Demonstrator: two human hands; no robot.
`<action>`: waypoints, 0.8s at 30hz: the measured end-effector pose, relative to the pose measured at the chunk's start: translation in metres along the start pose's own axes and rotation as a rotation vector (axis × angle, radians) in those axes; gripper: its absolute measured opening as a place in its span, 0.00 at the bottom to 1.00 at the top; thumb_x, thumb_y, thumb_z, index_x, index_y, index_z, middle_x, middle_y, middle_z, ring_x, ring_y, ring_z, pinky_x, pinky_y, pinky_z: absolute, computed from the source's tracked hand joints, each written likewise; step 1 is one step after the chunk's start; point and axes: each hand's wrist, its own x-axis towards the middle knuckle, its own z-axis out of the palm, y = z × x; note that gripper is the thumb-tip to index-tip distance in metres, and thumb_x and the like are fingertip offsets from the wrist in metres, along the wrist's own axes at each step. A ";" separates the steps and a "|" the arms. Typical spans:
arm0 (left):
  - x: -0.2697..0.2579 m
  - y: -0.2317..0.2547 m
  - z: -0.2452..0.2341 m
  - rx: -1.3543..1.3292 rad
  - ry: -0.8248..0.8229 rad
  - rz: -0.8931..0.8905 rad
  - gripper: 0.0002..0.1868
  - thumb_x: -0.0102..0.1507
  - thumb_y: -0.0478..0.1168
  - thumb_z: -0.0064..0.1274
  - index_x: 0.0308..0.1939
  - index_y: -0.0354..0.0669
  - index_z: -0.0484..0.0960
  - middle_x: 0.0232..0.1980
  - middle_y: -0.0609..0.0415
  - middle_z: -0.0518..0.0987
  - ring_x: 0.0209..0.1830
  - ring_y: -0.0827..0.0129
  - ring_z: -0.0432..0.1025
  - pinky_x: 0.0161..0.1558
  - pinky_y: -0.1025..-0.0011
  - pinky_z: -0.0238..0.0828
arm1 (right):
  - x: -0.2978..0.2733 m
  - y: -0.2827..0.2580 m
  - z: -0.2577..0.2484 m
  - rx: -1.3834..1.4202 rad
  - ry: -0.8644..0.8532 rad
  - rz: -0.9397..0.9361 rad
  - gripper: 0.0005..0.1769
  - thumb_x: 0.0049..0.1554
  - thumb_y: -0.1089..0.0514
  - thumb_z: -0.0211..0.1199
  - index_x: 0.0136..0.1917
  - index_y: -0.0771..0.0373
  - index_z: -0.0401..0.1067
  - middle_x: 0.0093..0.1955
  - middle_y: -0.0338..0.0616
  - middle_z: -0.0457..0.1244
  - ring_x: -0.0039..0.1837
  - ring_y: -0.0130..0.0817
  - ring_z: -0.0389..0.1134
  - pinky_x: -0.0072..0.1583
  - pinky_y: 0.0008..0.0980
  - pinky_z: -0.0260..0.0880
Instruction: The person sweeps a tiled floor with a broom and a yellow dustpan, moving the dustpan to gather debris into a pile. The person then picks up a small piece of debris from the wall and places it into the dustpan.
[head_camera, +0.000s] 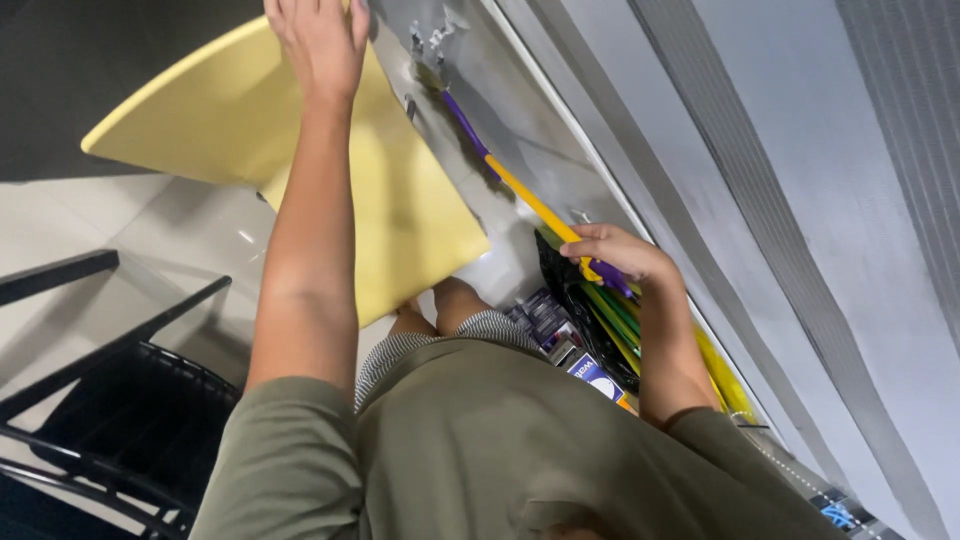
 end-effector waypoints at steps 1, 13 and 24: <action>-0.004 0.005 -0.020 -0.021 -0.032 -0.014 0.09 0.61 0.40 0.62 0.43 0.45 0.80 0.43 0.52 0.76 0.51 0.55 0.68 0.58 0.50 0.57 | -0.005 -0.004 0.003 -0.004 -0.008 -0.002 0.36 0.53 0.52 0.69 0.70 0.71 0.67 0.44 0.35 0.68 0.46 0.20 0.67 0.49 0.20 0.67; -0.082 -0.026 -0.145 0.000 -0.117 -0.110 0.13 0.54 0.32 0.59 0.42 0.47 0.77 0.50 0.56 0.74 0.54 0.58 0.65 0.61 0.54 0.53 | -0.018 -0.004 0.083 -0.152 0.040 -0.108 0.31 0.55 0.58 0.65 0.71 0.64 0.69 0.42 0.36 0.67 0.41 0.24 0.65 0.45 0.27 0.68; -0.146 -0.092 -0.208 0.116 -0.046 -0.134 0.08 0.57 0.34 0.58 0.39 0.42 0.77 0.45 0.51 0.75 0.51 0.54 0.66 0.61 0.48 0.52 | 0.002 0.060 0.151 -0.023 0.130 -0.123 0.35 0.55 0.59 0.64 0.75 0.64 0.65 0.44 0.38 0.68 0.43 0.24 0.66 0.48 0.25 0.68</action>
